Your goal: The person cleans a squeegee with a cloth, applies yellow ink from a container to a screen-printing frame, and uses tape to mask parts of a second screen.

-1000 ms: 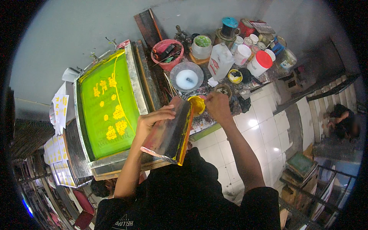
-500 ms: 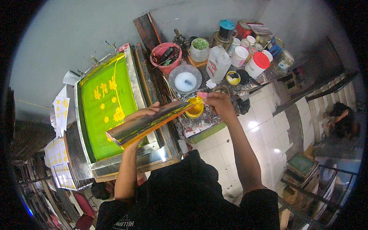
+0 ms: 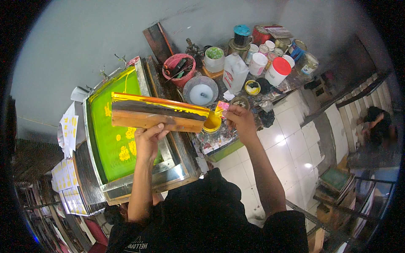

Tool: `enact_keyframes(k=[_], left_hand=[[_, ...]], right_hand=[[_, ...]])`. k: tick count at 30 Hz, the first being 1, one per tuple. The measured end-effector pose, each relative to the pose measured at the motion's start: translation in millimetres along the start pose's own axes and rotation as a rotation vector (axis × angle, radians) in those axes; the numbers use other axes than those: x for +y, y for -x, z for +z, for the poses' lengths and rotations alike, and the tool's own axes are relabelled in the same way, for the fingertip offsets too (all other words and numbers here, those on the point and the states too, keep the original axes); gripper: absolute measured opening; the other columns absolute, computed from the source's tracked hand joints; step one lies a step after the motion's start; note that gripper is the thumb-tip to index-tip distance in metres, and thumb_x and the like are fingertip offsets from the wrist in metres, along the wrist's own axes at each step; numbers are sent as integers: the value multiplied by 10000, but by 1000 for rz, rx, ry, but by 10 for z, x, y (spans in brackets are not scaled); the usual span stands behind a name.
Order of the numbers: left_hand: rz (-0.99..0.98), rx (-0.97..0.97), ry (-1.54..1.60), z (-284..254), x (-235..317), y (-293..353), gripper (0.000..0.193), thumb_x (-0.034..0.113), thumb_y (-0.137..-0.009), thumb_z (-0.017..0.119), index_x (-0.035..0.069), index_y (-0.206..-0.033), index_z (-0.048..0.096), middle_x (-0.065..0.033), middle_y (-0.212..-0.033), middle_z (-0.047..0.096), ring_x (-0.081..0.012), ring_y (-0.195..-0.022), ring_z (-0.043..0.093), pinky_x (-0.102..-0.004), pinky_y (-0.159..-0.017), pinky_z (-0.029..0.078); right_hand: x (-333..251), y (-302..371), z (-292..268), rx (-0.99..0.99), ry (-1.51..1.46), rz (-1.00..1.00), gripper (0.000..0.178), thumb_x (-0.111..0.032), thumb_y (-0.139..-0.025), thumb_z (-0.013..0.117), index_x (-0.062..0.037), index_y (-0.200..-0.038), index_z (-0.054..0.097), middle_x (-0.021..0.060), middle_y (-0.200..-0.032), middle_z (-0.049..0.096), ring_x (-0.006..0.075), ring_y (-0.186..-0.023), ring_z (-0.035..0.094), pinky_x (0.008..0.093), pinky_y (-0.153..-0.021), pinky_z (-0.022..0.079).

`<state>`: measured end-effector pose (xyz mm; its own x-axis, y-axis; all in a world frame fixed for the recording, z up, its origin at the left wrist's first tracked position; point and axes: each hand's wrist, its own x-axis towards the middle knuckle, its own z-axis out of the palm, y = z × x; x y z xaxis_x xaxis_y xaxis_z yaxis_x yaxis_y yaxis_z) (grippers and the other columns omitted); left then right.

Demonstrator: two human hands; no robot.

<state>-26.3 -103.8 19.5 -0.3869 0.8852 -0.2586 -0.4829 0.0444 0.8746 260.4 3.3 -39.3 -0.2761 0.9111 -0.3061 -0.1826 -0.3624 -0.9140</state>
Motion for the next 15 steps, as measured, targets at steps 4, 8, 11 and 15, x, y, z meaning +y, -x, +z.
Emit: enact_keyframes(k=[4, 8, 11, 15], left_hand=[[7, -8, 44, 20, 32, 62, 295, -57, -817, 689, -18, -1107, 647, -129, -1052, 719, -220, -921, 721, -346, -787, 622], [-1, 18, 59, 3, 35, 102, 286, -58, -824, 681, -25, -1106, 646, -140, -1054, 716, -231, -923, 721, -356, -796, 622], [4, 37, 55, 30, 54, 138, 280, -57, -826, 681, -25, -1102, 650, -144, -1050, 717, -244, -914, 724, -362, -798, 622], [14, 52, 42, 61, 90, 187, 266, -53, -826, 687, -24, -1088, 657, -146, -1042, 719, -258, -902, 727, -369, -801, 621]], right_hand=[[69, 170, 203, 62, -31, -78, 156, -116, -917, 689, -20, -1039, 666, 16, -779, 646, 61, -574, 551, 222, -482, 428], [200, 167, 284, 69, -61, -127, 163, -115, -924, 686, -11, -1048, 664, 25, -785, 661, 57, -564, 548, 214, -474, 420], [158, 185, 384, 95, -47, -173, 160, -110, -929, 683, -4, -1047, 663, 21, -764, 654, 53, -549, 537, 211, -471, 416], [138, 176, 426, 123, -56, -231, 143, -101, -934, 678, 6, -1026, 657, 19, -748, 645, 55, -534, 525, 213, -468, 406]])
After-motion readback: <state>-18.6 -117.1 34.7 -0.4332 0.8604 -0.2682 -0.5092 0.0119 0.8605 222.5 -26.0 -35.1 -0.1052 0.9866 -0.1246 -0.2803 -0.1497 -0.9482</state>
